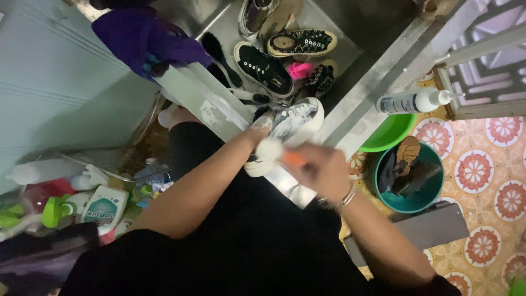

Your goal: Clean several pairs of sneakers in a sink using soap, water, and a brush.

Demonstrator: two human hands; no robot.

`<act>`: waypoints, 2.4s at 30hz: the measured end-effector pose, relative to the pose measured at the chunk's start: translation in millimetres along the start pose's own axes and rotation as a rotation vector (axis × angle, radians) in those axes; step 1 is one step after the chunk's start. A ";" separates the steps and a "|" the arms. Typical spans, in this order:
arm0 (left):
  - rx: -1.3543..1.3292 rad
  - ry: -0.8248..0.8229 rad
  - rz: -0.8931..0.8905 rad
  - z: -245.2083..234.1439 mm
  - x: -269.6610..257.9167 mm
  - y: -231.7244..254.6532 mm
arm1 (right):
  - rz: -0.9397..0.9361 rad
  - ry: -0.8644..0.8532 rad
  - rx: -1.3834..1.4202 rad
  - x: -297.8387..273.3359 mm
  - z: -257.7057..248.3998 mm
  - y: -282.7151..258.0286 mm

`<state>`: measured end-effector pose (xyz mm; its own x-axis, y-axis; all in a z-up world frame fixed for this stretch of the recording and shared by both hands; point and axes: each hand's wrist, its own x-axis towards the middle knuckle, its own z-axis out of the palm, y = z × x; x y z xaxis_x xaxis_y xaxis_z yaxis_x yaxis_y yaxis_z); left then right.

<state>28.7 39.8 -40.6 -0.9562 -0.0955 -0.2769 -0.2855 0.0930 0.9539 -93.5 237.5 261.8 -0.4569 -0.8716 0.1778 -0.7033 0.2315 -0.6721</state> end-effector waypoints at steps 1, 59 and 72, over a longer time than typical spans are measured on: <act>-0.008 -0.004 -0.004 2.6 -2.4 -1.4 | 0.056 0.021 -0.009 1.6 -1.5 11.3; -0.470 -0.015 -0.222 20.4 35.1 97.5 | -0.335 -0.106 0.092 31.8 -29.6 41.4; -0.304 0.023 -0.091 9.1 -28.1 178.6 | -0.207 -0.002 -0.030 19.4 -25.6 44.6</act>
<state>4.0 68.1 136.5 -0.9248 -0.1125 -0.3635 -0.3342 -0.2170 0.9172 -147.7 241.9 253.8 -0.2995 -0.9029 0.3084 -0.7981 0.0599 -0.5995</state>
